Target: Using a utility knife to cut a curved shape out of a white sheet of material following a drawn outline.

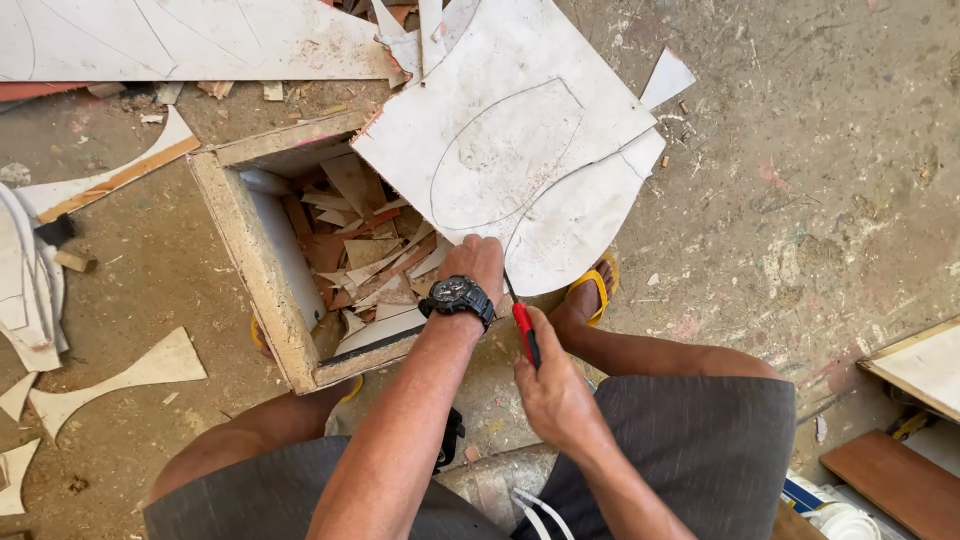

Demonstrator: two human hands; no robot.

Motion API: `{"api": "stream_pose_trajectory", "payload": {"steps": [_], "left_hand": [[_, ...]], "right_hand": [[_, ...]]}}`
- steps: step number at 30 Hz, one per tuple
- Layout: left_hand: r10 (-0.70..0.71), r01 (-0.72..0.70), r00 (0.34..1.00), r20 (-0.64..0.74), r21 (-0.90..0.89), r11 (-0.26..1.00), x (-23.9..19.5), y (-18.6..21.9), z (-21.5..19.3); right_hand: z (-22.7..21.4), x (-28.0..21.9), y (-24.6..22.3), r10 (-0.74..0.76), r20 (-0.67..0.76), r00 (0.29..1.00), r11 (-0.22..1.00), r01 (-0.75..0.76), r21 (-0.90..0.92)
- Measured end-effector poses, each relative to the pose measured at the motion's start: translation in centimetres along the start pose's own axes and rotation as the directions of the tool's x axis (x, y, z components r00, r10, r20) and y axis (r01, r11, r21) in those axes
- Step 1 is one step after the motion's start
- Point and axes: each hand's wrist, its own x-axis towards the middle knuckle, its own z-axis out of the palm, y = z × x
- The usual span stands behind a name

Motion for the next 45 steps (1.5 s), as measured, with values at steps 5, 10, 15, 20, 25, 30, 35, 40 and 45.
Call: {"api": "stream_pose_trajectory", "payload": {"steps": [5, 10, 15, 20, 25, 30, 35, 40, 45], "left_hand": [[0.002, -0.002, 1.0, -0.031, 0.009, 1.0, -0.2, 0.6, -0.2], [-0.002, 0.002, 1.0, -0.017, 0.005, 1.0, -0.2, 0.3, -0.7], [0.024, -0.025, 0.999, -0.026, -0.025, 0.999, 0.1, 0.0, -0.3], [0.033, -0.034, 0.999, -0.007, -0.004, 0.999, -0.1, 0.1, -1.3], [0.058, -0.057, 0.998, -0.035, 0.027, 0.998, 0.2, -0.4, -0.6], [0.026, -0.026, 1.0, -0.003, 0.066, 0.997, 0.0, -0.4, -1.0], [0.021, -0.02, 1.0, -0.009, 0.069, 0.997, 0.2, -0.3, -0.6], [0.007, -0.009, 1.0, 0.025, 0.067, 0.998, -0.2, -0.1, -1.2], [0.036, -0.035, 0.999, -0.003, 0.07, 0.997, 1.1, -0.3, -0.2]], "right_hand": [[0.1, 0.8, 2.6, -0.121, -0.07, 0.99, 0.989, 0.114, -0.094], [0.9, 0.5, 3.1, -0.156, -0.104, 0.982, 0.976, 0.137, -0.17], [1.0, 0.4, 2.3, -0.111, -0.111, 0.988, 0.986, 0.095, -0.137], [0.8, 1.6, 2.4, -0.072, -0.107, 0.992, 0.993, 0.06, -0.105], [0.1, 0.8, 0.7, 0.01, -0.077, 0.997, 0.999, -0.012, -0.035], [1.0, 0.2, 1.1, -0.029, -0.057, 0.998, 0.999, 0.027, -0.026], [0.7, 0.8, 2.8, -0.1, -0.106, 0.989, 0.995, 0.098, -0.024], [1.2, 1.1, 2.4, -0.196, -0.12, 0.973, 0.98, 0.191, -0.052], [1.5, 2.5, 1.9, -0.019, -0.128, 0.992, 0.997, 0.01, -0.076]]}}
